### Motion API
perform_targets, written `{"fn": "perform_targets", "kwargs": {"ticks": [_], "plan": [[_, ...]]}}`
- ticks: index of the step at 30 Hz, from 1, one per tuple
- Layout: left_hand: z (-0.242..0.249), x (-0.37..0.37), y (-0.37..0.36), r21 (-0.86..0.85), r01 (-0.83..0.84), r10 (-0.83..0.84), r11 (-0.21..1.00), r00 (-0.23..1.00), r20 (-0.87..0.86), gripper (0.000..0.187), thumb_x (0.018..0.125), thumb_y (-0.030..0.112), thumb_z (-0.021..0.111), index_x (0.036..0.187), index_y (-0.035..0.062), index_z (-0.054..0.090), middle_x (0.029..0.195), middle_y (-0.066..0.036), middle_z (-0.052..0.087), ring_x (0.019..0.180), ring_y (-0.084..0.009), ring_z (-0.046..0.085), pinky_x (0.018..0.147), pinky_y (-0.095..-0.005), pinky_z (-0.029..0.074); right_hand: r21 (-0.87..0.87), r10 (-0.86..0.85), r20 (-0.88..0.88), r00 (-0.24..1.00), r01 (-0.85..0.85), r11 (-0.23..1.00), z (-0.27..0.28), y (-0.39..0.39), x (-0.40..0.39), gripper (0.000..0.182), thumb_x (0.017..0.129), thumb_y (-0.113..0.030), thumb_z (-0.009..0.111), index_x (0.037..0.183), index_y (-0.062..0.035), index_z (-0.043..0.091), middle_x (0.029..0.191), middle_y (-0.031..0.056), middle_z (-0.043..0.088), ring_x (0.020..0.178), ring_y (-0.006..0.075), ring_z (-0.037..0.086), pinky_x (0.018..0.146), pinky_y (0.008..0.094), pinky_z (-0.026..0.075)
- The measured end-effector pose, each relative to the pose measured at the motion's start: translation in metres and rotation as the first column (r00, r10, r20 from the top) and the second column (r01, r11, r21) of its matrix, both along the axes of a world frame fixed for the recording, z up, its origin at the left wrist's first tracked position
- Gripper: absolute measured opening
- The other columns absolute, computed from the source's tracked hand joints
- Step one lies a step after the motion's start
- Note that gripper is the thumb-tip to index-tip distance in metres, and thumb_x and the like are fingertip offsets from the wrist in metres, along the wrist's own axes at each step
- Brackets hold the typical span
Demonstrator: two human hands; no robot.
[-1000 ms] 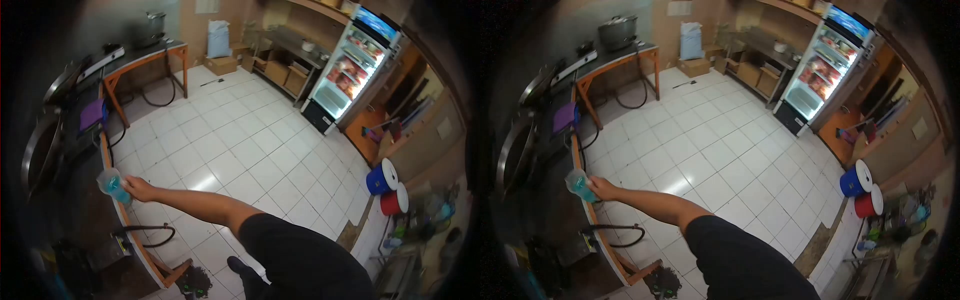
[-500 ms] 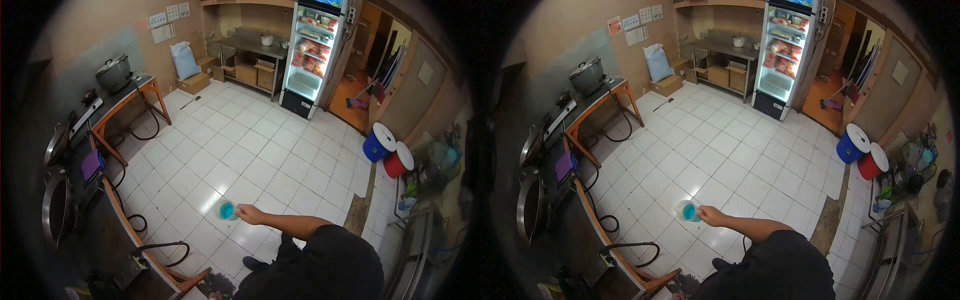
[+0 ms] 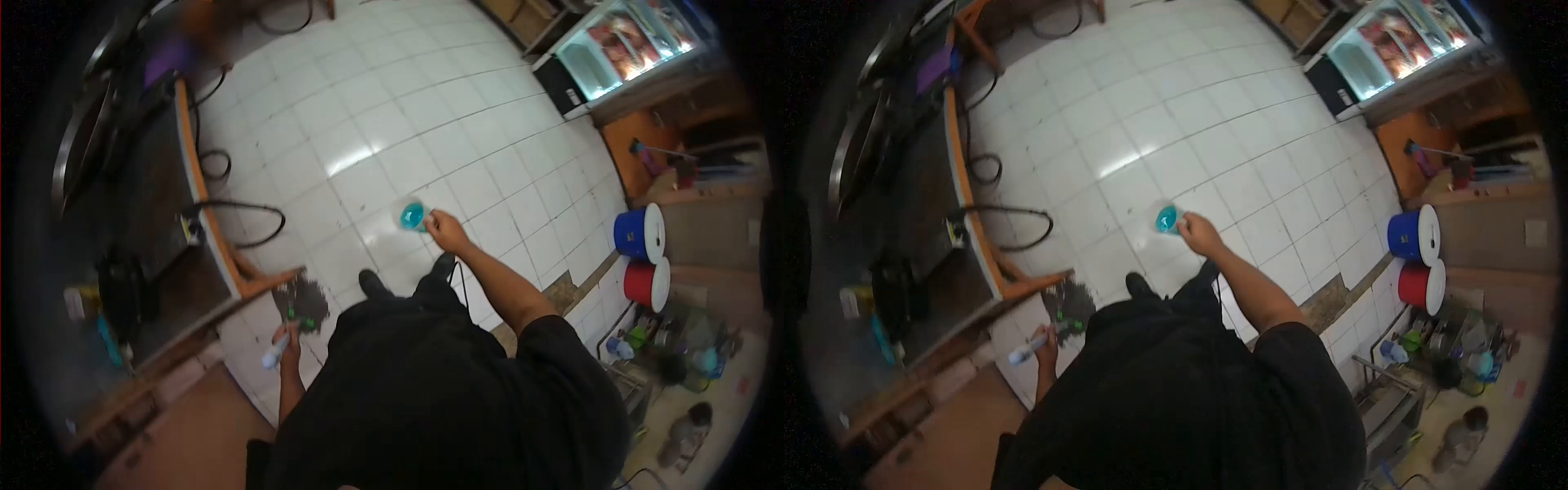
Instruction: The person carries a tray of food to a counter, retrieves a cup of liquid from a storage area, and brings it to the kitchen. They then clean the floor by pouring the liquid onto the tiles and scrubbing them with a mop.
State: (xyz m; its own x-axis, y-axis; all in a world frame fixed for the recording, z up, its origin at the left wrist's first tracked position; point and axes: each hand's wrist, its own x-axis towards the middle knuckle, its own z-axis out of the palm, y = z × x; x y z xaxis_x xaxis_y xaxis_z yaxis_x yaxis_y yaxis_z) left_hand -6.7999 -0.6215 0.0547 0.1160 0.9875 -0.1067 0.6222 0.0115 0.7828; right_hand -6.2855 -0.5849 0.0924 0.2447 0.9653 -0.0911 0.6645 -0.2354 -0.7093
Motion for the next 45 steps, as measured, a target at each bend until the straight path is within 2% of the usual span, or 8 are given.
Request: {"fn": "perform_targets", "kwargs": {"ticks": [5,12,17,24,27,29,32,45], "plan": [[0.027,0.007,-0.013,-0.097,-0.099,0.111,0.990,0.986,0.123,0.033,0.087,0.009,0.054,0.061,0.0040,0.036,0.054,-0.001,0.037,0.053,-0.0079,0.034,0.048,-0.0268,0.030,-0.134,0.049,0.026,0.998,-0.045,0.990,0.012,0.006,-0.011,0.027,0.082,-0.026,0.054,0.082,0.0010,0.054,0.076,0.0187,0.057,0.071,0.0342,0.057,0.064,0.0428,0.044],[0.026,0.016,-0.025,-0.068,-0.150,0.162,0.986,0.956,0.244,0.028,0.088,0.009,0.053,0.062,0.0034,0.043,0.059,-0.004,0.049,0.055,-0.0091,0.041,0.050,-0.0260,0.034,-0.166,0.100,0.045,0.994,-0.091,0.982,0.000,0.011,-0.005,0.027,0.082,-0.026,0.052,0.081,0.0012,0.054,0.076,0.0193,0.057,0.071,0.0344,0.057,0.064,0.0431,0.044],[0.037,0.028,-0.026,-0.060,-0.099,0.104,0.993,0.991,0.087,0.029,0.087,0.009,0.054,0.061,0.0026,0.042,0.055,-0.006,0.043,0.053,-0.0098,0.039,0.048,-0.0275,0.034,-0.164,0.045,-0.022,0.999,-0.048,0.985,0.005,0.007,0.007,0.028,0.082,-0.027,0.052,0.080,0.0011,0.052,0.075,0.0197,0.056,0.069,0.0345,0.056,0.062,0.0426,0.043],[0.028,0.063,-0.021,-0.013,0.013,-0.012,1.000,0.999,0.043,0.028,0.085,0.008,0.055,0.061,0.0014,0.041,0.053,-0.005,0.037,0.053,-0.0099,0.034,0.048,-0.0279,0.031,-0.031,-0.058,-0.081,0.995,0.056,0.998,-0.004,-0.020,0.053,0.026,0.084,-0.024,0.055,0.078,0.0008,0.051,0.062,0.0148,0.050,0.055,0.0241,0.048,0.052,0.0361,0.038],[0.027,0.101,-0.014,0.022,0.065,-0.065,0.998,0.998,0.020,0.033,0.083,0.006,0.055,0.057,0.0027,0.035,0.051,-0.004,0.032,0.051,-0.0102,0.031,0.046,-0.0311,0.029,0.006,-0.157,-0.091,0.983,0.158,0.987,0.002,-0.043,0.090,0.023,0.083,-0.022,0.054,0.079,0.0003,0.052,0.061,0.0141,0.050,0.055,0.0230,0.048,0.053,0.0344,0.038],[0.034,0.131,-0.009,-0.076,0.076,-0.076,0.994,0.997,-0.002,0.034,0.083,0.006,0.055,0.056,0.0020,0.034,0.050,-0.005,0.031,0.050,-0.0109,0.030,0.046,-0.0321,0.028,-0.094,-0.199,-0.120,0.973,0.188,0.978,0.007,-0.059,0.121,0.027,0.081,-0.027,0.055,0.082,0.0001,0.053,0.073,0.0185,0.056,0.067,0.0323,0.056,0.060,0.0402,0.043],[0.035,0.181,-0.006,-0.080,0.120,-0.125,0.990,0.990,-0.059,0.034,0.082,0.006,0.055,0.057,0.0011,0.033,0.050,-0.006,0.030,0.050,-0.0125,0.029,0.046,-0.0332,0.028,-0.062,-0.249,-0.084,0.965,0.245,0.968,0.007,-0.085,0.176,0.027,0.081,-0.027,0.054,0.081,0.0003,0.052,0.075,0.0191,0.057,0.068,0.0338,0.057,0.061,0.0410,0.044],[0.016,0.371,-0.062,-0.068,0.211,-0.218,0.975,0.970,-0.105,0.023,0.078,0.006,0.056,0.062,0.0003,0.041,0.056,-0.007,0.039,0.054,-0.0149,0.037,0.050,-0.0328,0.032,-0.112,-0.405,0.214,0.889,0.434,0.894,0.027,-0.150,0.479,0.029,0.082,-0.029,0.052,0.080,-0.0009,0.055,0.079,0.0202,0.060,0.076,0.0364,0.059,0.068,0.0444,0.045]]}}
